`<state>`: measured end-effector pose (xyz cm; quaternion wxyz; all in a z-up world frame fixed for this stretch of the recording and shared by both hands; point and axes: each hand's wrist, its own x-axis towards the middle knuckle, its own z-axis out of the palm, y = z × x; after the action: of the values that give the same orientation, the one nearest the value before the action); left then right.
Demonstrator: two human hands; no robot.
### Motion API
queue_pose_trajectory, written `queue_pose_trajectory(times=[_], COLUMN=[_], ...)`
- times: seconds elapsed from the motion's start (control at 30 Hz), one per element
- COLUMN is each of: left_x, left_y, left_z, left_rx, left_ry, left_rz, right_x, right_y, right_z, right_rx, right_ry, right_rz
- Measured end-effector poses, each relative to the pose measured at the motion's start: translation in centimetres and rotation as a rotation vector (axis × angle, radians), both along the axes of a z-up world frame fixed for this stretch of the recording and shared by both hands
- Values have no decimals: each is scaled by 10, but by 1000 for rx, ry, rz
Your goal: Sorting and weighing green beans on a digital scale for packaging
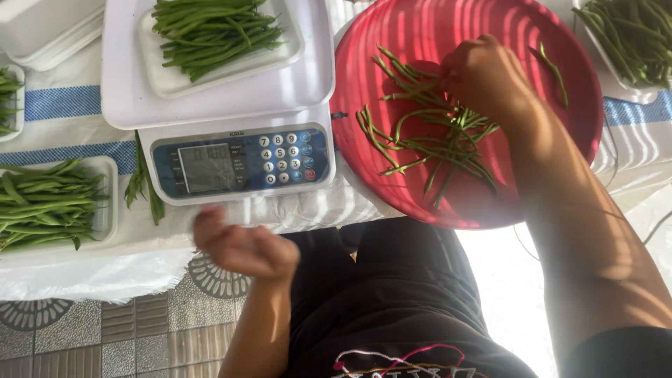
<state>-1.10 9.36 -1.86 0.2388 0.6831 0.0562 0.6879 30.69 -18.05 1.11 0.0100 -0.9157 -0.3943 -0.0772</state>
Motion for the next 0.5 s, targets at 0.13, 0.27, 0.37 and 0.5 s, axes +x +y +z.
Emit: queue_pose_trajectory(times=[0.13,0.27,0.37,0.5], left_x=[5,24,27,40], left_y=[-35,-65,-80,-90], left_z=[-2,10,12,17], left_rx=[39,-57,-341,-504], left_ry=[169,284,406,432], left_rz=[-284,-418,-599,-775], right_x=[-24,-76,-106,-152], right_y=[-4,2,7,21], right_z=[36,68,79,72], right_rx=[384,764,788,689], right_ry=[345,810,997,1054], right_rz=[-35,-109,-108,-15])
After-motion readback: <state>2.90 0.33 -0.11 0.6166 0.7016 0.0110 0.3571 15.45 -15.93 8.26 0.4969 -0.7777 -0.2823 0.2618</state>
